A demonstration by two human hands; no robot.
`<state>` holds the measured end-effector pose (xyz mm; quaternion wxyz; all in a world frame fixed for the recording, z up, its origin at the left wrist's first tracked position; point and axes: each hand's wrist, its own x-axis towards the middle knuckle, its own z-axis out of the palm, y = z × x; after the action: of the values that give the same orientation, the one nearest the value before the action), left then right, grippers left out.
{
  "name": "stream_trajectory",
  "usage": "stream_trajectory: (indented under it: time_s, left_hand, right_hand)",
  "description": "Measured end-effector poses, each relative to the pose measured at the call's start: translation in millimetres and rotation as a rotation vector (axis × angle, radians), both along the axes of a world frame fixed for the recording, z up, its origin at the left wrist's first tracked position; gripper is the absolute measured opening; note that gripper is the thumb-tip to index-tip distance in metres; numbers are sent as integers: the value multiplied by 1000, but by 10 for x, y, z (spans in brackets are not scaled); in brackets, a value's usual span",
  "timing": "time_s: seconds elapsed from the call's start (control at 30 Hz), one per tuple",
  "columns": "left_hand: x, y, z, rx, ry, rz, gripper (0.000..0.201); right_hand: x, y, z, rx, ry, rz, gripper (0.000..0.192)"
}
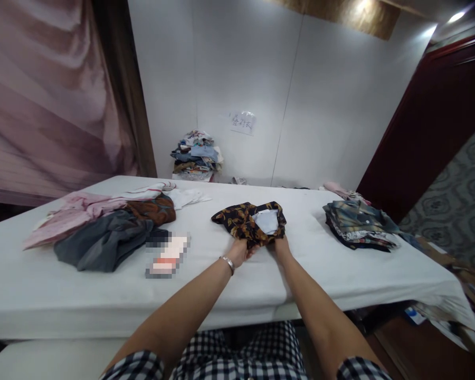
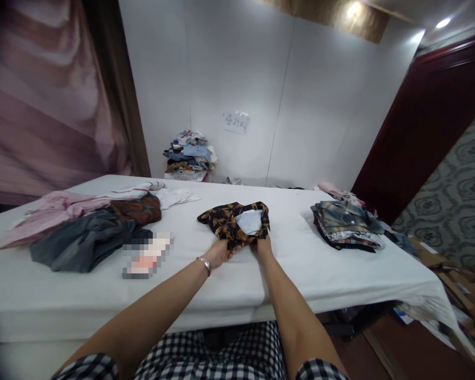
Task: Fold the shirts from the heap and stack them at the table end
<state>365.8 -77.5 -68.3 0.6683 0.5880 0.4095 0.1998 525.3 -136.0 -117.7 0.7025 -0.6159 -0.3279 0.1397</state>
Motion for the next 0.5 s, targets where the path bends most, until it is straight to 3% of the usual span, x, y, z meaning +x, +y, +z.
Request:
stream_trajectory:
  time_s: [0.1, 0.23, 0.4, 0.5]
  left_hand:
    - [-69, 37, 86, -157, -165, 90, 33]
    - [-141, 52, 212, -260, -365, 206, 25]
    - [-255, 39, 485, -212, -603, 346, 31]
    - [-393, 32, 725, -84, -842, 375, 36]
  right_hand:
    - [-28, -7, 11, 49, -65, 49, 64]
    - [-69, -15, 51, 3, -32, 111, 61]
    - [-216, -33, 128, -4, -66, 108, 50]
    - [-426, -100, 309, 59, -165, 140, 41]
